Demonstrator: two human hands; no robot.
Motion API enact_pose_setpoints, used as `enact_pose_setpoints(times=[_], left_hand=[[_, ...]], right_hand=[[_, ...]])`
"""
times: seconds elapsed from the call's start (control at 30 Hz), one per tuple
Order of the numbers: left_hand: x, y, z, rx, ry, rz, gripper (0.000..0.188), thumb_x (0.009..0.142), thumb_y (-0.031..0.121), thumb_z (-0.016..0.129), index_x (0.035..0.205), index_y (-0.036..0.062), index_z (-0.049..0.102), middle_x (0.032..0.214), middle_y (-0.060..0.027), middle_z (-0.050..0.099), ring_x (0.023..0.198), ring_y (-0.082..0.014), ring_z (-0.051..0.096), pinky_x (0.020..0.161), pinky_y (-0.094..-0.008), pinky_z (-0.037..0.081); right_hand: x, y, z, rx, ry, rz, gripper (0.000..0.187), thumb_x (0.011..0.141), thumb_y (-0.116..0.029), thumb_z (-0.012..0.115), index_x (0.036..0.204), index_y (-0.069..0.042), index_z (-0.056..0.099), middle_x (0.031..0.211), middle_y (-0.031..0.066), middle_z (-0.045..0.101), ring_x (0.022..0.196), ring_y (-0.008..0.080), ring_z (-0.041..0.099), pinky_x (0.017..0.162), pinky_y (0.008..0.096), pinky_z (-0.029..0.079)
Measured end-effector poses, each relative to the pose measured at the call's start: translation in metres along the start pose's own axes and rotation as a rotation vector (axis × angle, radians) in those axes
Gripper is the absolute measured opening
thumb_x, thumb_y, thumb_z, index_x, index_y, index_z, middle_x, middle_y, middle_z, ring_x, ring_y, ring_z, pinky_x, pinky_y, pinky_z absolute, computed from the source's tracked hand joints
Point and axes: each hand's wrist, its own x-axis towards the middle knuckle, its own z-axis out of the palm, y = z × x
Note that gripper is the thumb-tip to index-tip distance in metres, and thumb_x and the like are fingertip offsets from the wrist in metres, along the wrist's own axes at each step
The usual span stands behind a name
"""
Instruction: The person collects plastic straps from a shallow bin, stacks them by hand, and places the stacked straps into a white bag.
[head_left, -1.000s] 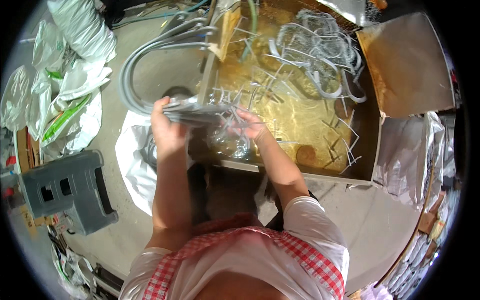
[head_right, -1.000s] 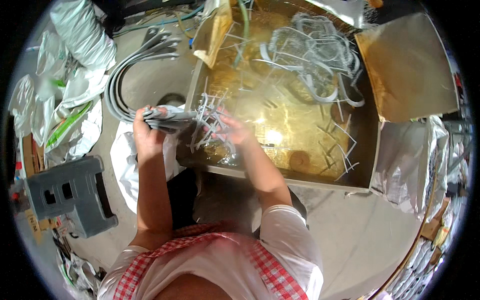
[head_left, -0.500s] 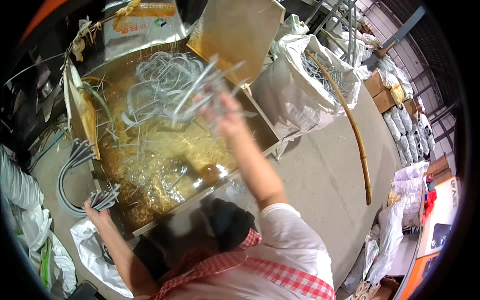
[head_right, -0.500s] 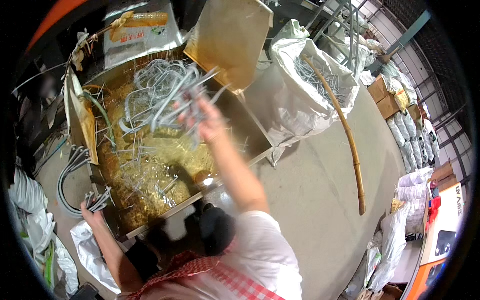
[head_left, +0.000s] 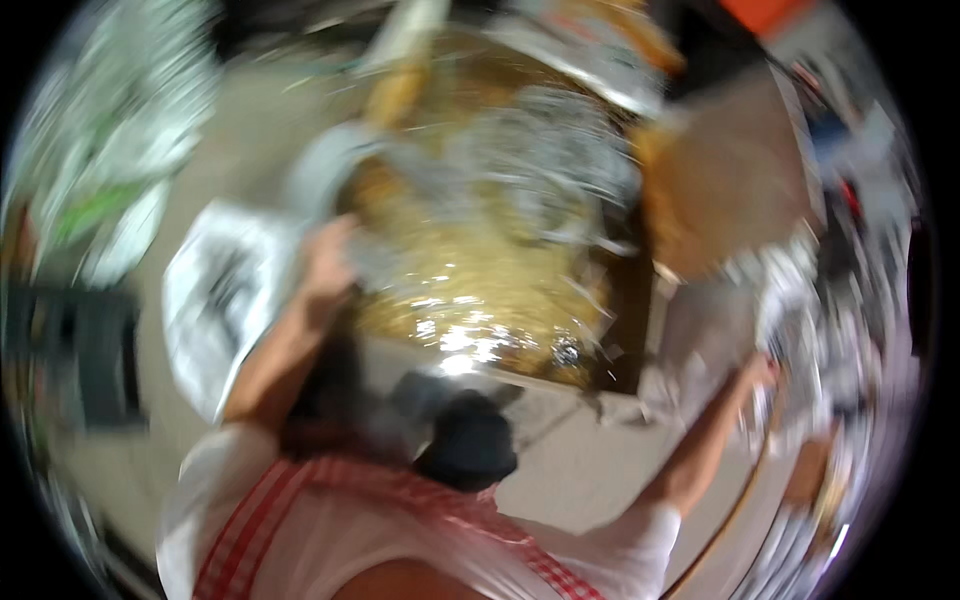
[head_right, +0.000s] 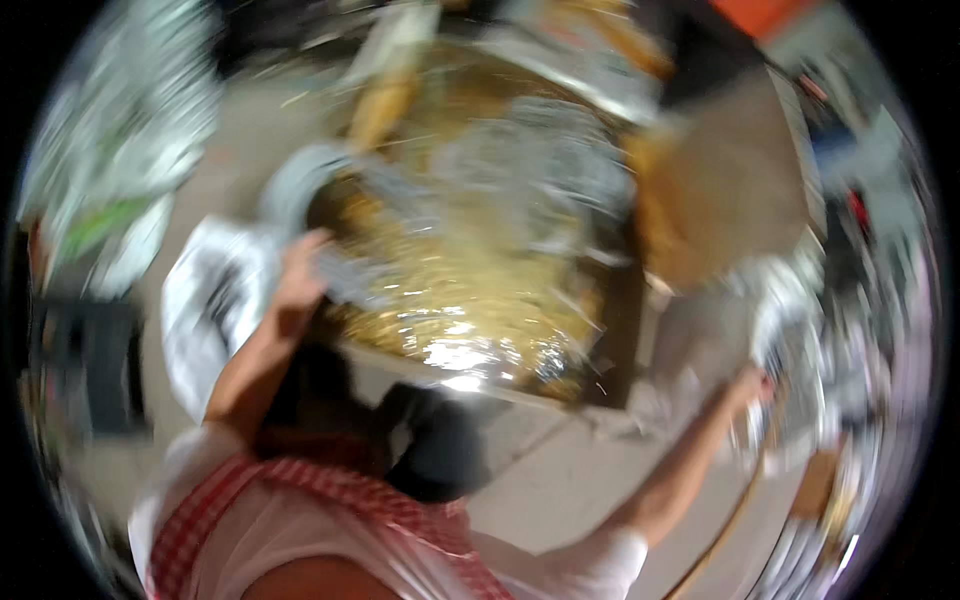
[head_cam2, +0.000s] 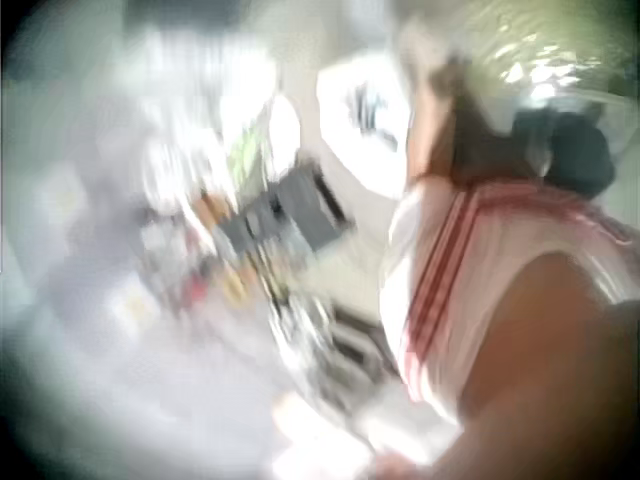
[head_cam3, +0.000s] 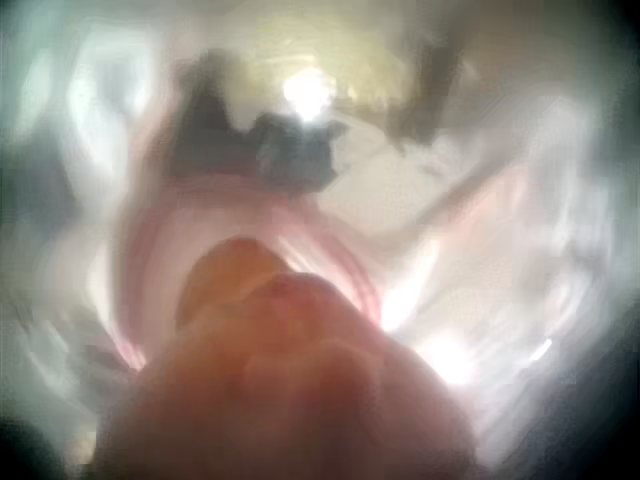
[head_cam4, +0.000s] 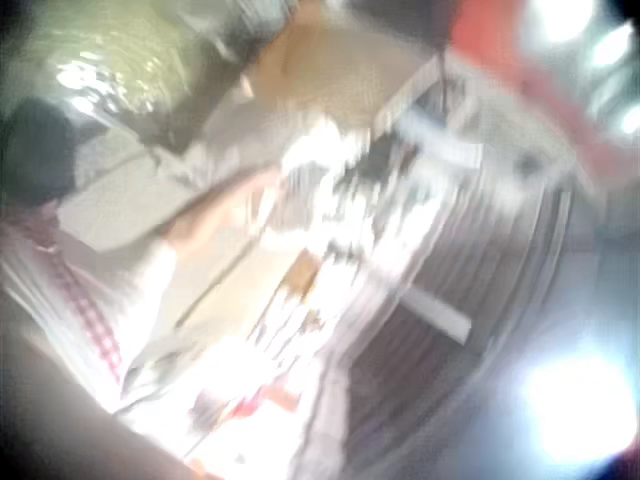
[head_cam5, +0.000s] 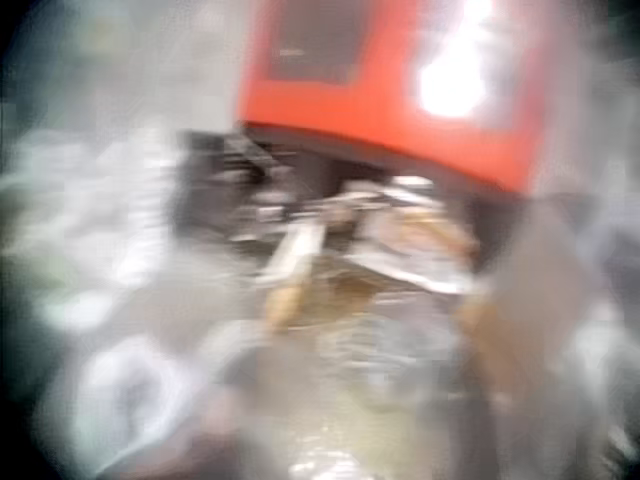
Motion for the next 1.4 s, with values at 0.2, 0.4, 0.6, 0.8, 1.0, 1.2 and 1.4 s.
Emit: enact_pose_setpoints(times=[0.2, 0.4, 0.6, 0.8, 1.0, 1.2, 1.4], left_hand=[[-0.016, 0.109, -0.031, -0.421, 0.705, -0.162, 0.054, 0.066, -0.002, 0.059, 0.115, -0.0005, 0.037, 0.094, -0.0141, 0.052, 0.077, -0.0219, 0.053, 0.066, -0.0332, 0.046], [-0.102, 0.048, -0.204, -0.295, 1.22, -0.003, 0.057, 0.062, -0.007, 0.06, 0.114, 0.0025, 0.038, 0.095, -0.0114, 0.054, 0.085, -0.0214, 0.055, 0.073, -0.0334, 0.048], [-0.159, 0.007, -0.265, 0.307, 1.018, 0.05, 0.051, 0.065, 0.002, 0.065, 0.112, 0.002, 0.044, 0.105, -0.0143, 0.056, 0.095, -0.0247, 0.056, 0.082, -0.034, 0.045], [-0.083, -0.026, -0.236, 0.981, 0.219, -0.214, 0.03, 0.069, 0.013, 0.064, 0.098, 0.0055, 0.056, 0.096, -0.0141, 0.06, 0.085, -0.0243, 0.06, 0.068, -0.0321, 0.049], [-0.001, -0.051, -0.188, 1.322, -0.594, -0.002, 0.018, 0.076, 0.015, 0.054, 0.086, 0.0035, 0.063, 0.091, -0.013, 0.061, 0.081, -0.023, 0.06, 0.065, -0.0359, 0.049], [0.035, -0.115, -0.169, 1.317, -0.542, -0.065, 0.018, 0.074, 0.013, 0.055, 0.087, 0.0034, 0.063, 0.092, -0.0132, 0.061, 0.083, -0.0249, 0.059, 0.069, -0.0362, 0.048], [0.042, -0.171, -0.166, 1.313, -0.481, -0.157, 0.019, 0.073, 0.012, 0.057, 0.088, 0.0032, 0.063, 0.094, -0.0135, 0.06, 0.086, -0.0273, 0.058, 0.073, -0.0364, 0.047]], right_hand=[[-0.263, -0.066, 0.072, 0.462, -1.245, 0.004, 0.017, 0.086, -0.014, 0.058, 0.099, -0.005, 0.058, 0.086, 0.0027, 0.058, 0.073, 0.0094, 0.053, 0.067, 0.0198, 0.043], [-0.443, -0.129, 0.128, 0.172, -1.812, -0.231, 0.023, 0.084, -0.015, 0.061, 0.103, -0.002, 0.057, 0.09, 0.0032, 0.059, 0.082, 0.0111, 0.056, 0.071, 0.0226, 0.043], [-0.649, -0.231, 0.169, 0.171, -1.859, -0.411, 0.064, 0.075, -0.028, 0.07, 0.126, 0.0, 0.041, 0.118, 0.0174, 0.05, 0.108, 0.025, 0.049, 0.092, 0.035, 0.039], [-0.74, -0.237, 0.211, -0.147, -1.753, -0.712, 0.062, 0.073, -0.02, 0.069, 0.125, -0.001, 0.04, 0.113, 0.0188, 0.055, 0.104, 0.0259, 0.054, 0.088, 0.0339, 0.041], [-0.737, -0.234, 0.213, 0.157, -1.833, -0.621, 0.034, 0.078, 0.0, 0.056, 0.112, 0.0, 0.052, 0.092, 0.0078, 0.062, 0.08, 0.0121, 0.057, 0.071, 0.0246, 0.045], [-0.729, -0.253, 0.185, 0.242, -1.936, -0.531, 0.03, 0.082, -0.006, 0.059, 0.112, -0.003, 0.054, 0.089, 0.0055, 0.062, 0.076, 0.0101, 0.056, 0.064, 0.0235, 0.047], [-0.718, -0.24, 0.192, 0.338, -1.907, -0.473, 0.039, 0.08, -0.009, 0.06, 0.118, -0.006, 0.052, 0.116, 0.0144, 0.055, 0.103, 0.0246, 0.054, 0.089, 0.0323, 0.043]])
